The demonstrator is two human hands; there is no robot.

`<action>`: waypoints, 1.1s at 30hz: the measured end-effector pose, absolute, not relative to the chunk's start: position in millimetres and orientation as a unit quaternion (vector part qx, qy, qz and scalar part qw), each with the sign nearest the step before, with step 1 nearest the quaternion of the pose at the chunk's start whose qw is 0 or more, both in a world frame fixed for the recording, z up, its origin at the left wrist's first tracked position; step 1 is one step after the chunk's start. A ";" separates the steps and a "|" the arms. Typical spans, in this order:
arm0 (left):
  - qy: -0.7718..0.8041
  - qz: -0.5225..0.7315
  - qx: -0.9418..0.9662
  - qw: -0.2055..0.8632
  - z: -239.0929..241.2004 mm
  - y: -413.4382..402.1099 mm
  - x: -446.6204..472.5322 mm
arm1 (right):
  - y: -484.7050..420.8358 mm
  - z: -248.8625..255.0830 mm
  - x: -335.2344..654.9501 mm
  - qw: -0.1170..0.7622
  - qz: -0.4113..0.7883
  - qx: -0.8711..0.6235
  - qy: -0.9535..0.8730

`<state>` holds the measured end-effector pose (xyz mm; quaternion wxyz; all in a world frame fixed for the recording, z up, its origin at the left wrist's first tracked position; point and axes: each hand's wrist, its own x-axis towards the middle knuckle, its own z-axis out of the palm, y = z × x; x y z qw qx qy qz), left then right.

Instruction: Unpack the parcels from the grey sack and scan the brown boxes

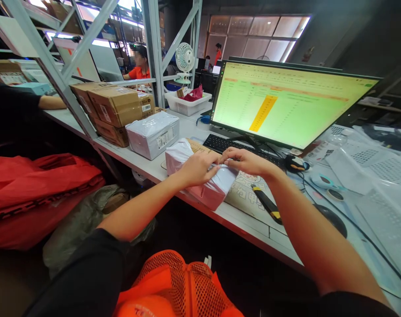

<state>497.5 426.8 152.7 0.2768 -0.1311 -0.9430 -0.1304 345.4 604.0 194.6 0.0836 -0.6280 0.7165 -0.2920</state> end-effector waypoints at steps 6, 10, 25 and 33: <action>-0.965 -0.174 -0.058 0.186 177.4 436.5 494.0 | 606.4 197.5 346.4 0.070 -0.278 -0.598 0.749; -0.979 -0.138 -0.020 0.151 188.6 453.4 490.6 | 605.4 184.9 349.8 0.052 -0.359 -0.540 0.760; -0.892 -0.116 -0.145 0.413 138.0 452.2 493.0 | 574.1 169.9 352.1 -0.118 -0.371 -0.376 0.841; -0.895 -0.158 -0.113 0.401 135.1 450.3 494.5 | 572.7 161.9 318.1 -0.061 -0.430 -0.337 0.836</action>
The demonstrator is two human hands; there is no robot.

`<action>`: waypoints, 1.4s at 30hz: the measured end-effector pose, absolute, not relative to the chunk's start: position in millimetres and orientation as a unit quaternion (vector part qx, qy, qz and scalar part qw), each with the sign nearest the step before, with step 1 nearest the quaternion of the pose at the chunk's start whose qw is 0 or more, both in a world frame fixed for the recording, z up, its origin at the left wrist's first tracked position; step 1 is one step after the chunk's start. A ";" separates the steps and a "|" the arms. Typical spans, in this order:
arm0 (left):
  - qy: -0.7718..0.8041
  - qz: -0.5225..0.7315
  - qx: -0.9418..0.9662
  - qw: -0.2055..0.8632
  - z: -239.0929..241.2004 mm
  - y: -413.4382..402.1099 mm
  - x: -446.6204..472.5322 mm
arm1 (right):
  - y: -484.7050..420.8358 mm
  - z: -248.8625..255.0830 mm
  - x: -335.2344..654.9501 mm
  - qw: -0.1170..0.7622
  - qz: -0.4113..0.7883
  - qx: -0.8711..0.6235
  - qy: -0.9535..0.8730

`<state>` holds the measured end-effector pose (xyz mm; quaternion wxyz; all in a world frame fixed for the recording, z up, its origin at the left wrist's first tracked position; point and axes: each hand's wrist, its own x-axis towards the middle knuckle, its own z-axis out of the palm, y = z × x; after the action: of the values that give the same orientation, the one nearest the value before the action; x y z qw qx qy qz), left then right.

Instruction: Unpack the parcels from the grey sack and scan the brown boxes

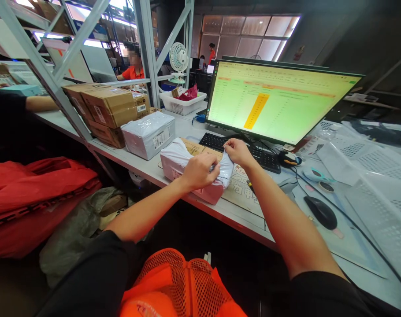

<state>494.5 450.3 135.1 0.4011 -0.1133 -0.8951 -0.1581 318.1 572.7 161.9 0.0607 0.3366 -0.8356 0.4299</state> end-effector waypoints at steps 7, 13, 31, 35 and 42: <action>-0.919 -0.153 -0.086 0.354 139.2 449.5 498.7 | 572.8 154.9 301.2 0.031 0.501 0.301 -0.811; -0.956 -0.135 0.010 0.259 159.8 449.7 496.8 | 606.3 159.2 313.2 -0.017 0.606 0.321 -0.728; -0.935 -0.152 -0.043 0.317 151.8 472.2 478.5 | 624.4 170.2 369.4 0.108 0.356 0.529 -0.763; -0.927 -0.150 -0.069 0.336 149.7 469.3 478.6 | 619.1 162.6 377.8 0.152 0.382 0.500 -0.763; -0.903 -0.170 -0.129 0.372 144.8 463.7 481.5 | 615.5 157.7 379.7 0.133 0.449 0.437 -0.768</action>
<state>481.5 463.7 144.8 0.3722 -0.1288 -0.9032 -0.1704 379.7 615.5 157.7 0.1330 0.4371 -0.7680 0.4488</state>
